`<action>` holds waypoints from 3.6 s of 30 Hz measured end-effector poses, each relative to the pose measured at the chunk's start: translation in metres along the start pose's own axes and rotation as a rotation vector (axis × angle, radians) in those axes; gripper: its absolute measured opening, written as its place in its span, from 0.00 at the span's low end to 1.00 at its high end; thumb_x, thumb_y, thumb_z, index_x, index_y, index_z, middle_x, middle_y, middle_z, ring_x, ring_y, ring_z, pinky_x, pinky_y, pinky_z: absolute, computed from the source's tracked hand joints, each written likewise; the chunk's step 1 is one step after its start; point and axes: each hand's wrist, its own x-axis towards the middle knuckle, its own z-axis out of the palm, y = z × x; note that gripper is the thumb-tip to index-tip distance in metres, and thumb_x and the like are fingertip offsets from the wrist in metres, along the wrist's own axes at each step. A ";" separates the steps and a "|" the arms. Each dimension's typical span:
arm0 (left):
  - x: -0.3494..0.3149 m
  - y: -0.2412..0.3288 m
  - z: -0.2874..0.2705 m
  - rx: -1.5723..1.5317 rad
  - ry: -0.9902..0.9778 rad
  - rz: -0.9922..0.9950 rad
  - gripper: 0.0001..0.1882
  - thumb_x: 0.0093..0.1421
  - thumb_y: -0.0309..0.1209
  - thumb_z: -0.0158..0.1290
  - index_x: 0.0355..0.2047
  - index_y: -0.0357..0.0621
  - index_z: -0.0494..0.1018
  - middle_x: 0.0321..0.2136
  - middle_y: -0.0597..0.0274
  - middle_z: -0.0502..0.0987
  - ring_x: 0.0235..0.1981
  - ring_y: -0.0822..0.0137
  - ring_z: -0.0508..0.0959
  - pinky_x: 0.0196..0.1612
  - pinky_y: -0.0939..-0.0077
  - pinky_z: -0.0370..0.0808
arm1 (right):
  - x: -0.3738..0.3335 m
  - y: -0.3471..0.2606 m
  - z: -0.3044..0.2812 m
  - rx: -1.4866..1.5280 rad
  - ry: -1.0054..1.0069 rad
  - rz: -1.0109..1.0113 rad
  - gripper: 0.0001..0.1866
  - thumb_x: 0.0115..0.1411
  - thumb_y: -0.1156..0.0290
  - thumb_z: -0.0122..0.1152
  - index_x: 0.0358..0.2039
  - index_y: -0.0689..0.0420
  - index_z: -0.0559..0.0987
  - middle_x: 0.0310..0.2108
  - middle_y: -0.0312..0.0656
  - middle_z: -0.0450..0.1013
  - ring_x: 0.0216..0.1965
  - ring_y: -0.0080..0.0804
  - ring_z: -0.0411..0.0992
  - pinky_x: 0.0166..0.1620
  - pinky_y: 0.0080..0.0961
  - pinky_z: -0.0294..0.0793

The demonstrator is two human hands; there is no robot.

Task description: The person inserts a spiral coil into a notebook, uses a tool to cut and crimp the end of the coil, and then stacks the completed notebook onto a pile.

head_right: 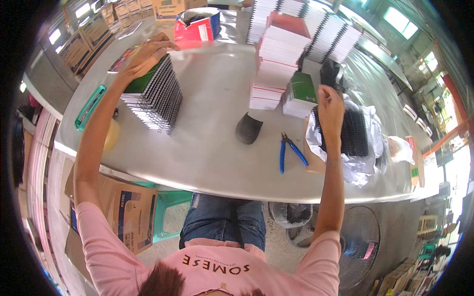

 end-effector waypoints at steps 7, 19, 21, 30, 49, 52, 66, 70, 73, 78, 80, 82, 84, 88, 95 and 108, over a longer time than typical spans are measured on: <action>0.002 0.101 -0.029 -0.011 0.241 -0.004 0.09 0.59 0.26 0.53 0.39 0.45 0.79 0.39 0.56 0.73 0.42 0.56 0.75 0.47 0.63 0.70 | 0.055 0.096 0.038 -0.022 -0.491 0.474 0.17 0.55 0.61 0.69 0.34 0.65 0.80 0.27 0.39 0.76 0.27 0.26 0.74 0.29 0.24 0.71; 0.002 0.231 0.082 -0.825 0.289 -0.150 0.16 0.63 0.28 0.54 0.52 0.44 0.72 0.43 0.60 0.72 0.43 0.67 0.74 0.44 0.74 0.73 | -0.044 -0.010 0.017 0.645 0.317 0.068 0.05 0.58 0.77 0.63 0.32 0.58 0.74 0.27 0.34 0.72 0.28 0.23 0.70 0.36 0.26 0.69; 0.001 0.246 0.102 -1.020 0.318 -0.244 0.17 0.65 0.29 0.53 0.53 0.43 0.69 0.42 0.62 0.72 0.42 0.70 0.73 0.43 0.76 0.72 | -0.082 -0.065 0.014 0.841 0.210 0.204 0.06 0.59 0.78 0.62 0.34 0.59 0.73 0.27 0.33 0.72 0.30 0.22 0.70 0.37 0.24 0.70; -0.033 0.244 0.076 -0.611 0.020 -0.180 0.13 0.65 0.25 0.47 0.50 0.38 0.67 0.42 0.48 0.73 0.43 0.51 0.74 0.46 0.66 0.71 | -0.105 -0.022 -0.069 -0.067 0.327 0.137 0.05 0.56 0.74 0.64 0.33 0.55 0.77 0.27 0.38 0.72 0.34 0.33 0.72 0.41 0.29 0.70; -0.094 0.233 0.091 0.058 -0.350 -0.154 0.14 0.64 0.23 0.40 0.49 0.39 0.66 0.46 0.51 0.71 0.52 0.53 0.68 0.62 0.53 0.53 | -0.100 0.080 -0.079 -0.660 0.436 0.444 0.15 0.48 0.77 0.67 0.38 0.54 0.79 0.44 0.48 0.68 0.46 0.47 0.66 0.47 0.42 0.65; -0.100 0.229 0.088 0.005 -0.354 -0.184 0.14 0.64 0.24 0.41 0.51 0.39 0.64 0.44 0.50 0.71 0.52 0.51 0.68 0.62 0.54 0.52 | -0.100 0.055 -0.074 -0.624 0.585 0.342 0.15 0.49 0.77 0.67 0.39 0.51 0.80 0.42 0.45 0.67 0.46 0.45 0.64 0.47 0.42 0.61; -0.080 0.216 0.033 -0.302 0.110 -0.350 0.20 0.67 0.30 0.45 0.59 0.40 0.64 0.55 0.49 0.67 0.60 0.53 0.63 0.64 0.58 0.54 | -0.065 -0.116 -0.102 0.159 0.608 -0.283 0.08 0.59 0.77 0.58 0.40 0.56 0.78 0.34 0.39 0.73 0.37 0.32 0.70 0.45 0.28 0.71; -0.086 0.231 -0.073 -0.134 1.090 -0.079 0.27 0.70 0.47 0.35 0.50 0.33 0.69 0.46 0.50 0.72 0.52 0.54 0.71 0.59 0.57 0.63 | -0.069 -0.134 -0.107 0.241 0.623 -0.311 0.07 0.60 0.77 0.57 0.40 0.57 0.78 0.34 0.40 0.73 0.37 0.32 0.70 0.45 0.28 0.71; -0.095 0.254 -0.110 -0.021 1.242 0.346 0.26 0.70 0.46 0.35 0.50 0.33 0.69 0.46 0.50 0.72 0.52 0.54 0.72 0.59 0.57 0.64 | -0.074 -0.138 -0.095 0.277 0.599 -0.306 0.07 0.60 0.76 0.56 0.39 0.57 0.78 0.34 0.40 0.73 0.37 0.32 0.70 0.45 0.28 0.71; -0.101 0.274 -0.109 0.029 1.108 0.417 0.26 0.69 0.45 0.37 0.49 0.34 0.70 0.45 0.50 0.73 0.52 0.54 0.72 0.59 0.57 0.64 | -0.079 -0.137 -0.100 0.282 0.607 -0.289 0.07 0.60 0.76 0.55 0.39 0.58 0.78 0.35 0.40 0.73 0.38 0.32 0.70 0.46 0.29 0.71; -0.099 0.277 -0.107 0.032 1.083 0.429 0.25 0.69 0.45 0.37 0.49 0.34 0.70 0.45 0.50 0.73 0.52 0.54 0.72 0.59 0.57 0.64 | -0.080 -0.134 -0.102 0.287 0.614 -0.281 0.07 0.61 0.76 0.55 0.39 0.58 0.78 0.35 0.40 0.73 0.38 0.32 0.70 0.46 0.29 0.71; -0.100 0.280 -0.107 0.043 1.060 0.435 0.25 0.68 0.44 0.38 0.49 0.34 0.70 0.45 0.50 0.73 0.52 0.54 0.72 0.58 0.57 0.64 | -0.083 -0.135 -0.102 0.296 0.614 -0.278 0.07 0.61 0.76 0.54 0.39 0.58 0.78 0.35 0.41 0.73 0.38 0.32 0.70 0.46 0.29 0.71; -0.101 0.280 -0.106 0.042 1.044 0.439 0.24 0.68 0.44 0.38 0.49 0.34 0.70 0.45 0.50 0.73 0.52 0.54 0.72 0.58 0.57 0.64 | -0.083 -0.133 -0.103 0.292 0.619 -0.276 0.07 0.61 0.75 0.54 0.38 0.58 0.77 0.35 0.41 0.73 0.38 0.32 0.71 0.46 0.29 0.71; -0.103 0.280 -0.105 0.036 1.016 0.452 0.24 0.67 0.43 0.39 0.49 0.34 0.70 0.45 0.51 0.73 0.52 0.54 0.72 0.58 0.57 0.65 | -0.085 -0.132 -0.108 0.289 0.621 -0.266 0.07 0.61 0.75 0.53 0.38 0.59 0.77 0.35 0.41 0.73 0.38 0.33 0.71 0.46 0.29 0.70; -0.107 0.285 -0.110 0.016 0.968 0.455 0.23 0.66 0.42 0.41 0.49 0.35 0.71 0.45 0.51 0.73 0.52 0.54 0.72 0.58 0.57 0.65 | -0.095 -0.130 -0.113 0.282 0.632 -0.240 0.07 0.62 0.74 0.51 0.37 0.59 0.77 0.35 0.42 0.74 0.39 0.33 0.71 0.47 0.30 0.70; -0.118 0.293 -0.106 -0.084 0.798 0.437 0.21 0.64 0.39 0.44 0.48 0.36 0.72 0.44 0.51 0.74 0.52 0.54 0.72 0.57 0.58 0.66 | -0.097 -0.122 -0.125 0.266 0.661 -0.199 0.09 0.63 0.73 0.48 0.36 0.61 0.77 0.35 0.43 0.74 0.40 0.33 0.71 0.48 0.30 0.70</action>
